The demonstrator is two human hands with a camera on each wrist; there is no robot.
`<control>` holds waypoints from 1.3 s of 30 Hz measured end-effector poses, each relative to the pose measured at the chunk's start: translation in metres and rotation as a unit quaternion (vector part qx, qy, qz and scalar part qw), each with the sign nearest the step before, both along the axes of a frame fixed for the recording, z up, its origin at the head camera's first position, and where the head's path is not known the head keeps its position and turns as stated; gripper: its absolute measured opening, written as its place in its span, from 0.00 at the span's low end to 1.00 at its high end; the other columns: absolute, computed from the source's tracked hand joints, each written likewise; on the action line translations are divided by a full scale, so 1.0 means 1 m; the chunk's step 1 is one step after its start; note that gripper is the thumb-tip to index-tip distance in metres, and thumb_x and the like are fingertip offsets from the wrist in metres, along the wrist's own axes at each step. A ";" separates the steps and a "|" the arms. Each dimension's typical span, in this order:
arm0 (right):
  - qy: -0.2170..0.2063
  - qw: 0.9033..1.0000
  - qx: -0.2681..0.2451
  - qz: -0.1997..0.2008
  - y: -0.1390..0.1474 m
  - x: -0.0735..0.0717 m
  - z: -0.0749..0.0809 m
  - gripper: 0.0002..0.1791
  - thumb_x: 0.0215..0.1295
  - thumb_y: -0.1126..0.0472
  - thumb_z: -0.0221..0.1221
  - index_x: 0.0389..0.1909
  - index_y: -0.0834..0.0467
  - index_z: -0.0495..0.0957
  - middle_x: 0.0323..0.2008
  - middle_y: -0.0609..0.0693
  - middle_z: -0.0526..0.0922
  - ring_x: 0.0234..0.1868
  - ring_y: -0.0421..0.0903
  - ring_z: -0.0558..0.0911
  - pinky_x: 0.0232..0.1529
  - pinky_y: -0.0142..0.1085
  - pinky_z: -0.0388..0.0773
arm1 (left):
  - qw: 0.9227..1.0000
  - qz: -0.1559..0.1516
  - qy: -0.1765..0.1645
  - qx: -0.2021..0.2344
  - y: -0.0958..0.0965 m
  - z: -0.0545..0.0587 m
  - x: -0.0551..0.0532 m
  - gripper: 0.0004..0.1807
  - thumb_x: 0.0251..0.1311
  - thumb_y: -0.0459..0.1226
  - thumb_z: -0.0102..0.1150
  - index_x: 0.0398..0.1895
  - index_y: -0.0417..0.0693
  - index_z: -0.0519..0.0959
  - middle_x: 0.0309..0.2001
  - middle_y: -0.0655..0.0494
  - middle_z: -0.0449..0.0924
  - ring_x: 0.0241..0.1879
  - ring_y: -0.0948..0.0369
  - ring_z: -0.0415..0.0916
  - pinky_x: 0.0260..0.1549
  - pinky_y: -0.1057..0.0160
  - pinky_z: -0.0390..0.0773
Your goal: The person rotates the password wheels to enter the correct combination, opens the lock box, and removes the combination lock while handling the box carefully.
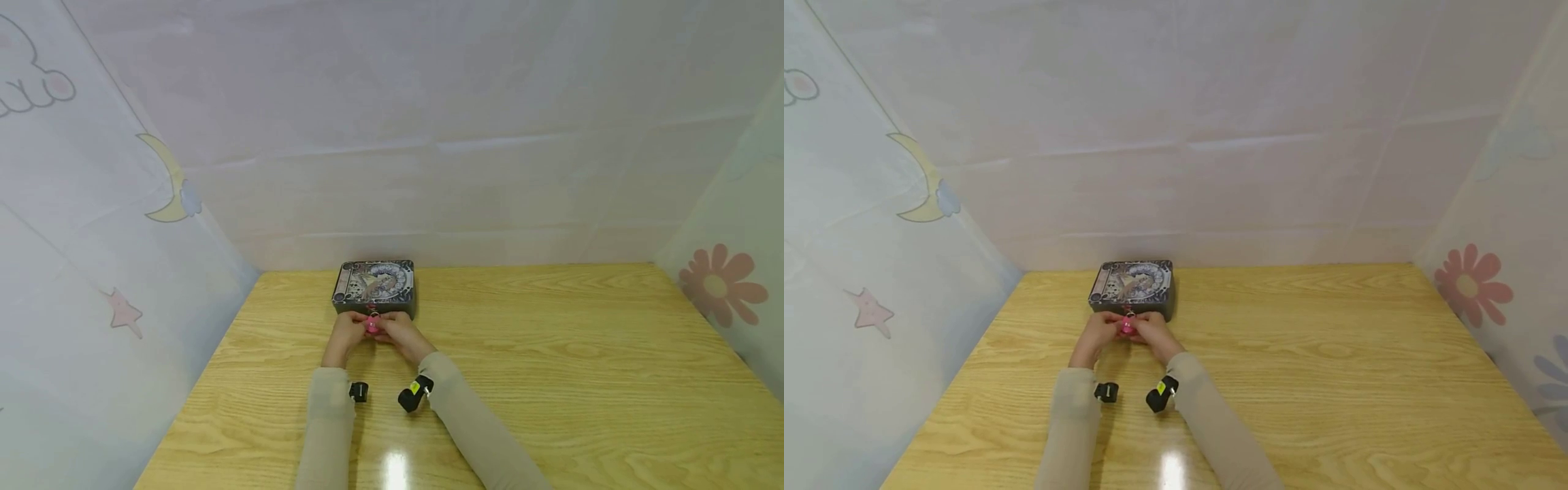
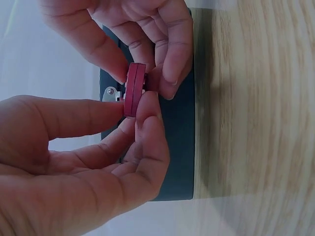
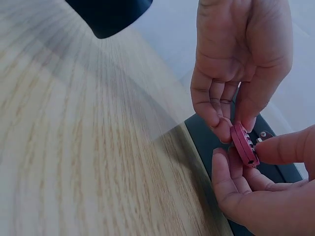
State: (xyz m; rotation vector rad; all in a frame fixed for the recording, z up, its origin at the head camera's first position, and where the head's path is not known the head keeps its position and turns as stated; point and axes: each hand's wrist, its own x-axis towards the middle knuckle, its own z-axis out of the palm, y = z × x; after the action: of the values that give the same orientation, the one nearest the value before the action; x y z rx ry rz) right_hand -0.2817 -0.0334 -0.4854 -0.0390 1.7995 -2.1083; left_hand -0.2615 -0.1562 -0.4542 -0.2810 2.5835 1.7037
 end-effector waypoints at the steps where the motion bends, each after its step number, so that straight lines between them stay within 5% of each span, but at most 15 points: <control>1: -0.002 1.000 -0.001 -0.001 0.000 0.000 0.000 0.12 0.69 0.71 0.48 0.46 0.77 0.73 0.42 0.61 0.79 0.38 0.46 0.82 0.49 0.41 0.79 | 1.000 0.001 -0.001 0.001 0.000 0.000 0.000 0.10 0.60 0.22 0.50 0.42 0.21 0.75 0.41 0.32 0.77 0.34 0.50 0.78 0.36 0.56 0.80; 6: -0.008 1.000 0.003 -0.001 0.001 -0.001 -0.001 0.13 0.70 0.70 0.48 0.47 0.75 0.73 0.41 0.59 0.78 0.35 0.43 0.80 0.49 0.41 0.78 | 1.000 0.003 0.004 0.010 -0.004 -0.012 -0.010 0.10 0.56 0.20 0.49 0.40 0.21 0.75 0.38 0.33 0.77 0.31 0.51 0.78 0.33 0.57 0.81; 8: -0.004 1.000 0.008 0.000 0.001 -0.001 -0.001 0.13 0.69 0.70 0.49 0.48 0.76 0.72 0.42 0.60 0.78 0.36 0.44 0.81 0.49 0.41 0.78 | 1.000 -0.012 0.019 0.021 -0.013 -0.038 -0.027 0.09 0.55 0.20 0.49 0.38 0.22 0.76 0.35 0.35 0.77 0.29 0.52 0.79 0.31 0.58 0.81; 12: -0.001 1.000 0.015 -0.002 0.000 0.000 -0.002 0.13 0.68 0.70 0.50 0.48 0.76 0.71 0.43 0.63 0.79 0.37 0.46 0.82 0.49 0.41 0.79 | 0.997 -0.028 0.059 0.029 -0.037 -0.113 -0.074 0.07 0.51 0.22 0.51 0.33 0.27 0.76 0.28 0.43 0.76 0.23 0.56 0.78 0.23 0.62 0.79; 15: 0.000 1.000 0.017 -0.006 0.000 0.001 -0.002 0.13 0.68 0.70 0.50 0.47 0.76 0.72 0.42 0.62 0.79 0.37 0.46 0.82 0.49 0.42 0.79 | 0.996 -0.029 0.079 0.025 -0.044 -0.142 -0.089 0.07 0.50 0.23 0.51 0.33 0.27 0.76 0.28 0.43 0.76 0.22 0.56 0.77 0.22 0.63 0.79; 17: 0.003 1.000 0.016 -0.009 0.000 0.001 -0.003 0.13 0.67 0.70 0.50 0.47 0.76 0.73 0.41 0.62 0.80 0.37 0.46 0.83 0.48 0.41 0.79 | 0.998 -0.028 0.058 0.020 -0.040 -0.130 -0.083 0.08 0.53 0.23 0.53 0.35 0.27 0.77 0.31 0.41 0.77 0.26 0.53 0.78 0.26 0.60 0.80; 19: 0.010 1.000 0.017 -0.010 0.000 0.001 -0.004 0.13 0.67 0.71 0.50 0.47 0.77 0.73 0.40 0.62 0.80 0.37 0.47 0.83 0.47 0.41 0.80 | 0.995 -0.045 0.082 0.031 -0.038 -0.118 -0.073 0.06 0.53 0.23 0.53 0.33 0.27 0.77 0.30 0.42 0.77 0.25 0.55 0.78 0.25 0.62 0.80; 22: 0.018 1.000 0.021 -0.011 0.000 0.000 -0.005 0.13 0.67 0.71 0.50 0.47 0.77 0.73 0.41 0.62 0.79 0.38 0.48 0.83 0.46 0.40 0.80 | 0.998 -0.029 0.054 0.023 -0.026 -0.079 -0.052 0.06 0.55 0.23 0.53 0.34 0.27 0.78 0.31 0.40 0.78 0.26 0.53 0.78 0.28 0.60 0.80; 26: 0.021 0.999 0.025 -0.010 0.000 -0.001 -0.006 0.13 0.68 0.71 0.49 0.48 0.76 0.73 0.42 0.62 0.78 0.39 0.48 0.82 0.47 0.41 0.79 | 1.000 -0.006 0.015 0.003 -0.013 -0.043 -0.031 0.09 0.56 0.22 0.52 0.40 0.24 0.76 0.37 0.36 0.78 0.31 0.50 0.79 0.33 0.56 0.81; 28: 0.024 0.999 0.024 -0.009 0.000 -0.001 -0.006 0.13 0.68 0.71 0.49 0.48 0.76 0.73 0.42 0.63 0.78 0.39 0.49 0.83 0.48 0.42 0.79 | 1.000 -0.014 0.027 0.003 -0.019 -0.061 -0.041 0.09 0.56 0.23 0.52 0.39 0.26 0.76 0.35 0.38 0.78 0.29 0.52 0.79 0.30 0.59 0.80; 30: 0.027 0.999 0.023 -0.009 0.000 -0.001 -0.005 0.13 0.68 0.71 0.49 0.47 0.76 0.73 0.42 0.63 0.79 0.39 0.50 0.83 0.47 0.42 0.79 | 0.998 -0.031 0.056 0.014 -0.030 -0.092 -0.060 0.07 0.56 0.26 0.54 0.36 0.29 0.77 0.31 0.42 0.79 0.26 0.56 0.79 0.26 0.62 0.79; 33: 0.029 0.999 0.022 -0.011 0.001 0.000 -0.005 0.13 0.68 0.71 0.48 0.47 0.76 0.74 0.40 0.62 0.80 0.38 0.49 0.83 0.47 0.42 0.79 | 0.996 -0.048 0.069 0.027 -0.041 -0.125 -0.079 0.06 0.56 0.28 0.56 0.33 0.31 0.77 0.28 0.46 0.78 0.24 0.58 0.78 0.23 0.63 0.78; 35: 0.029 0.999 0.022 -0.013 0.001 0.000 -0.004 0.13 0.68 0.70 0.47 0.47 0.76 0.75 0.40 0.61 0.80 0.37 0.47 0.82 0.47 0.42 0.79 | 0.997 -0.039 0.052 0.028 -0.034 -0.108 -0.069 0.06 0.57 0.27 0.56 0.36 0.30 0.77 0.30 0.43 0.78 0.26 0.55 0.79 0.27 0.61 0.79; 39: 0.033 0.999 0.021 -0.015 0.002 0.001 -0.004 0.14 0.68 0.70 0.47 0.46 0.76 0.75 0.38 0.58 0.80 0.35 0.45 0.81 0.47 0.43 0.79 | 0.999 -0.008 0.018 0.029 -0.009 -0.037 -0.023 0.07 0.57 0.21 0.51 0.38 0.23 0.74 0.32 0.37 0.77 0.30 0.51 0.79 0.32 0.58 0.81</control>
State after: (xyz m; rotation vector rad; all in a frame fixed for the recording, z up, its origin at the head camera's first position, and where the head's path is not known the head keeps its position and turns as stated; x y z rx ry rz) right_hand -0.2809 -0.0318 -0.4893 -0.0723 1.8927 -2.1118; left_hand -0.2844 -0.1649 -0.4911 -0.2305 2.5492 1.7906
